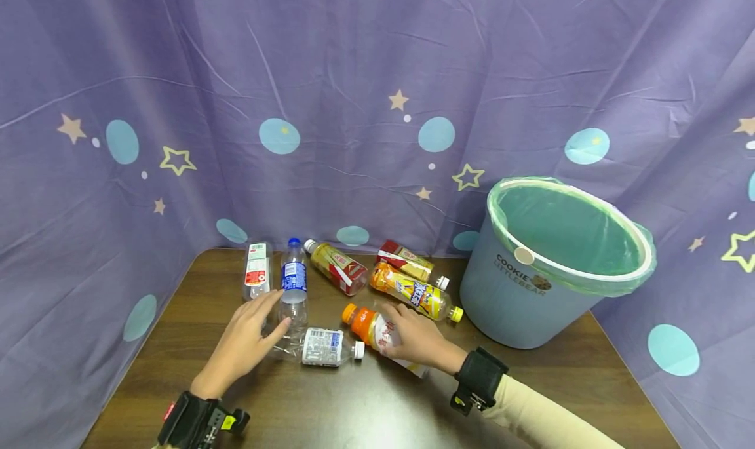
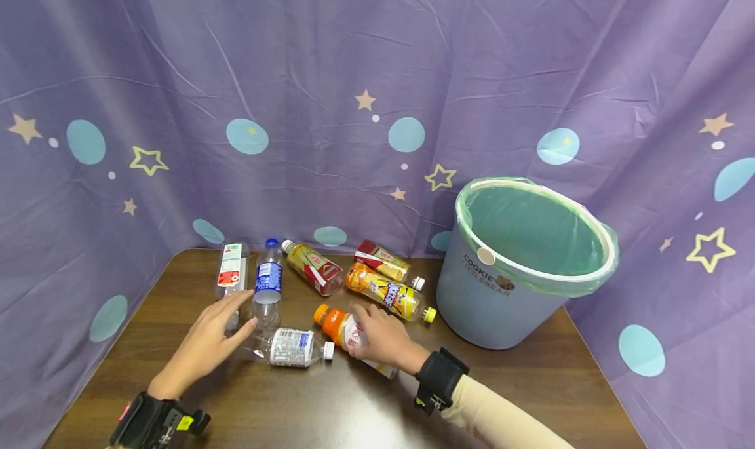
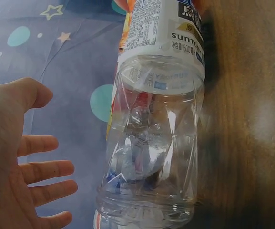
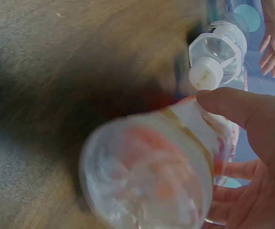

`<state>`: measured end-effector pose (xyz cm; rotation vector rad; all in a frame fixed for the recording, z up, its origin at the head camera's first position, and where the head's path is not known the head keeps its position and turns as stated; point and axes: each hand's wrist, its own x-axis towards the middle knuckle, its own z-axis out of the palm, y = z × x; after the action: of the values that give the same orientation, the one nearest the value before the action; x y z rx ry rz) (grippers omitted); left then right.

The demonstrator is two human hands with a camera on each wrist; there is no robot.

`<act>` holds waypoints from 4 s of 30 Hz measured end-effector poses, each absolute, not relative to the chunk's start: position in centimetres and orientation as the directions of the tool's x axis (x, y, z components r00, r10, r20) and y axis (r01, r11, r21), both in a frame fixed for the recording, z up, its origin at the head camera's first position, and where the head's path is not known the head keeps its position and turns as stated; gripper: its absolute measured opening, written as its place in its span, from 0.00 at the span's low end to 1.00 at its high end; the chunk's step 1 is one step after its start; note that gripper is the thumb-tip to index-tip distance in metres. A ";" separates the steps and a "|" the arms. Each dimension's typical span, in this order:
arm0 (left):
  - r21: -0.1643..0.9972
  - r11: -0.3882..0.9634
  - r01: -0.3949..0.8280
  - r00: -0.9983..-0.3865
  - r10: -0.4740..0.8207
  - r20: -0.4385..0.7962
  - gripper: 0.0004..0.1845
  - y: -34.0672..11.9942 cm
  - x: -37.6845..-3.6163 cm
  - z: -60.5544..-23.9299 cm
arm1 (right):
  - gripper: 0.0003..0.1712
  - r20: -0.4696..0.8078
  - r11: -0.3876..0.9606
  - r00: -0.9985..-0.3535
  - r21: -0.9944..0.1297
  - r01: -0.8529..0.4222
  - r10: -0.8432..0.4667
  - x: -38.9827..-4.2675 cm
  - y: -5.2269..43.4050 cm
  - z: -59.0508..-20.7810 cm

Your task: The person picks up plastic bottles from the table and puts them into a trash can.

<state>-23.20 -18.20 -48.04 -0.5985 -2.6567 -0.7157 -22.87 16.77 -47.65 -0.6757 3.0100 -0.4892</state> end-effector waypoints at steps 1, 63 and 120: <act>0.402 0.786 0.469 -0.862 0.309 0.402 0.33 -18.2 -23.2 -48.0 | 0.51 0.044 0.861 -0.908 -0.304 -0.409 -0.416 -22.9 16.8 -47.8; 0.440 0.776 0.451 -0.880 0.304 0.366 0.33 -18.4 -22.8 -49.0 | 0.47 -0.043 0.863 -0.862 0.009 -0.506 -0.505 -22.9 17.4 -30.4; 0.450 0.787 0.423 -0.889 0.265 0.373 0.31 -18.9 -21.8 -48.6 | 0.39 -0.482 0.995 -0.871 -0.078 -0.066 -0.096 -31.7 41.5 -18.6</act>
<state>-21.84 -18.92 -48.63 -0.5301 -2.6881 -0.7766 -31.74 41.49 -18.59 -0.1142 2.6310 -0.0797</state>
